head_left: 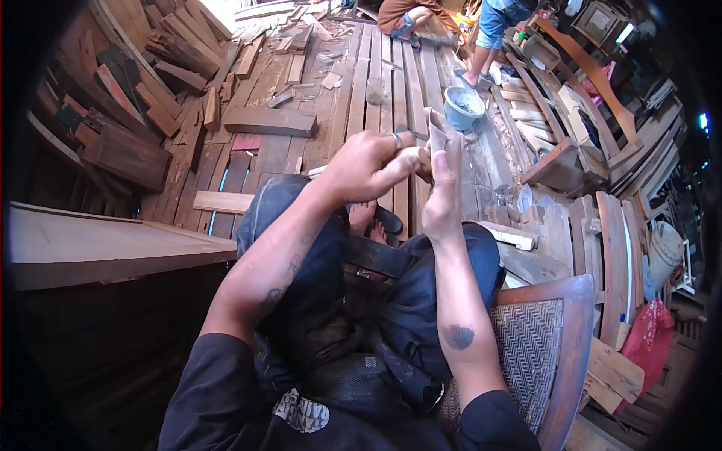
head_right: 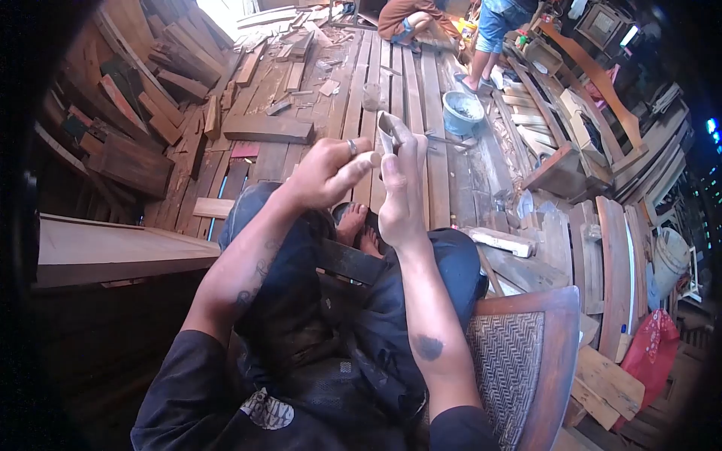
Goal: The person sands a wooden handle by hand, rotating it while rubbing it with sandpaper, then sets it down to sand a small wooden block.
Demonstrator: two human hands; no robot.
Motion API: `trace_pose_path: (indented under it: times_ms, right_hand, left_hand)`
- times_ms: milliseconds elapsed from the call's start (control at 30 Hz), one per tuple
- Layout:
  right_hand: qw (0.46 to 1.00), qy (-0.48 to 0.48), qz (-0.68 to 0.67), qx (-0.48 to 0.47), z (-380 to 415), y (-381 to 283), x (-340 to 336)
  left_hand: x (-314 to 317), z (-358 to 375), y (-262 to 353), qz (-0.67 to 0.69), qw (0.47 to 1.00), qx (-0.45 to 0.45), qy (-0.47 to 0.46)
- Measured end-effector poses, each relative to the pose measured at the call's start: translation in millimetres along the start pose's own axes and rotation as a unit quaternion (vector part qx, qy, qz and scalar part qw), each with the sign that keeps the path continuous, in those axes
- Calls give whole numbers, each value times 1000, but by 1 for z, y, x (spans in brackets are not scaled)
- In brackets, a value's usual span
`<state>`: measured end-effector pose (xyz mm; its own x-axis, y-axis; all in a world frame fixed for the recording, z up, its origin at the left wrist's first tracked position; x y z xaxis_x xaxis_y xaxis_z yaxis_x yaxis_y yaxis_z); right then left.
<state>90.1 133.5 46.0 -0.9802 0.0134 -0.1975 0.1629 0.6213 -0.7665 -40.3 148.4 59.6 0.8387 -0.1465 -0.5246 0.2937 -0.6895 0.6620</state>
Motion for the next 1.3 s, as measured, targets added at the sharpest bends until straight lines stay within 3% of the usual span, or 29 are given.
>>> trace_pose_path:
  times_ms: [67, 200, 333, 467, 500, 733, 867, 1300]
  right_hand:
    - [999, -14, -37, 29, 5, -7, 0]
    - [998, -27, 42, -34, 1, -11, 8]
    - [1000, -20, 22, 7, 0, -3, 10]
    - [999, -16, -8, -43, 2, -13, 10]
    - [999, -14, -26, 16, 1, 1, 8]
    - [996, -80, 40, 2, 0, 3, -2]
    - [997, -68, 31, -35, -3, -9, -3]
    - [997, -77, 5, 7, -7, 1, -3]
  left_hand:
    - [-6, 1, -6, -7, 1000, 2, 5]
    - [-10, 7, -2, 19, 1000, -17, -1]
    - [-1, 6, -11, -6, 999, -24, -27]
    - [-6, 8, -8, 18, 999, -39, -26]
    - [-7, 9, -12, 10, 998, -49, -29]
    - [-9, 12, -30, -25, 997, -62, -42]
    - [-12, 10, -25, -13, 995, -85, -54]
    - [-13, 14, -34, -44, 994, -89, -55]
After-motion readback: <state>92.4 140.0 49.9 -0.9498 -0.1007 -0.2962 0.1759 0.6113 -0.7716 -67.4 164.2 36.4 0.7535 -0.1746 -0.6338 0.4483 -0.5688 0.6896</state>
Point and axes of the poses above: each hand's wrist, its own z-axis away from the middle knuckle, its own x-axis out of the palm, y = z × x, the point moved 8 cm from there along -z, towards the middle knuckle, and after that the axes turned 1 degree about -y, right-handed, at the moved point
